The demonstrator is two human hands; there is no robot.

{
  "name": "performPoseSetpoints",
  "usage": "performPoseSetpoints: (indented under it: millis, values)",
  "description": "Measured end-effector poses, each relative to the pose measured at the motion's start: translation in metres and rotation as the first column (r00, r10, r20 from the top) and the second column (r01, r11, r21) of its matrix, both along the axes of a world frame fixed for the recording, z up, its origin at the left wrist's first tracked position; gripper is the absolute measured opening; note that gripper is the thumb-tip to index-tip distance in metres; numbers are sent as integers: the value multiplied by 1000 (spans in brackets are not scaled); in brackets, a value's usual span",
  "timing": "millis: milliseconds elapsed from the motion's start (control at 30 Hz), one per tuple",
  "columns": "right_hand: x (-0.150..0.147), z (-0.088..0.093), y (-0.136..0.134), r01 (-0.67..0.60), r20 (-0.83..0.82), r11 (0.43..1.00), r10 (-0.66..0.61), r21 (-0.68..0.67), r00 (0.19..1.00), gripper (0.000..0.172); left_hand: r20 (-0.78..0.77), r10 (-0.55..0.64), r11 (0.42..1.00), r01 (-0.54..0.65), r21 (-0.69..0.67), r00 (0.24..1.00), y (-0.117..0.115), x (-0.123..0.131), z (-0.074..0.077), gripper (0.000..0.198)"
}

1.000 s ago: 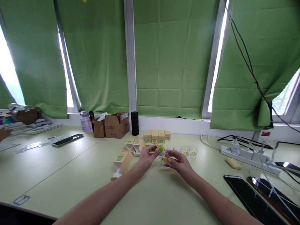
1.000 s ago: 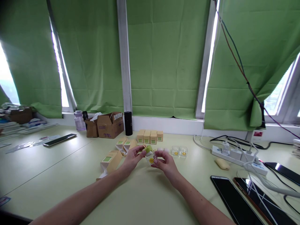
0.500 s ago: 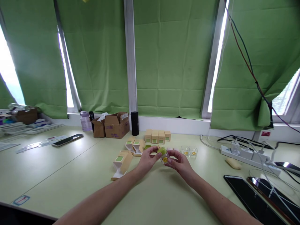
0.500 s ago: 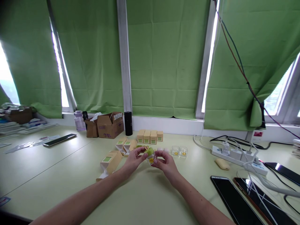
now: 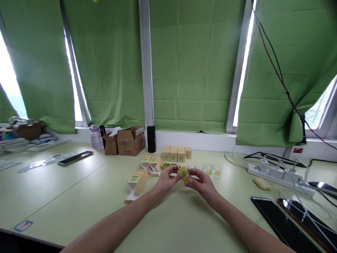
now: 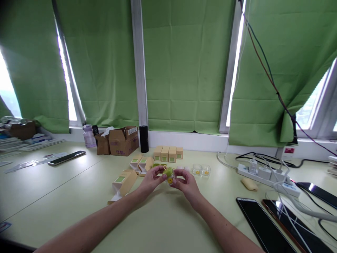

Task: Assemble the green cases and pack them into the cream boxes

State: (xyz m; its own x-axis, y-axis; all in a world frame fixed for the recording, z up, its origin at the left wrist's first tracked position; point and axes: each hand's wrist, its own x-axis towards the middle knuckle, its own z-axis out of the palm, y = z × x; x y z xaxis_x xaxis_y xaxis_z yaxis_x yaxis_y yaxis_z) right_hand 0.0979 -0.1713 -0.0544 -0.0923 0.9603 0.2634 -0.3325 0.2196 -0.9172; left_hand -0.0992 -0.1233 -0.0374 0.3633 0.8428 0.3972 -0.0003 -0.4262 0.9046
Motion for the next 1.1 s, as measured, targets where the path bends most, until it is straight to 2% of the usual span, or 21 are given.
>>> performPoseSetpoints:
  millis: [233,500,633,867,1000,1100]
  values:
    - [0,2,-1,26,-32,1000,-26,-5,999,56,11,-41,999,41,-8,999,-2,-1,2,64]
    - [-6,7,-8,-21,-84,999,25,42,996,61,-50,-21,998,23,55,999,-12,3,5,52]
    - [-13,12,-14,-34,-26,997,36,74,999,61,-24,-5,996,7,88,1000,-16,4,7,41]
    - [-14,13,-12,30,51,992,-37,126,998,53,-56,28,991,-21,132,998,-13,3,7,32]
    - [-14,12,-10,16,9,994,-17,107,1000,53,-64,69,986,-59,155,996,-14,4,10,28]
    - [-15,12,-10,-12,-92,998,18,60,996,56,-54,84,979,-73,189,995,-15,3,11,29]
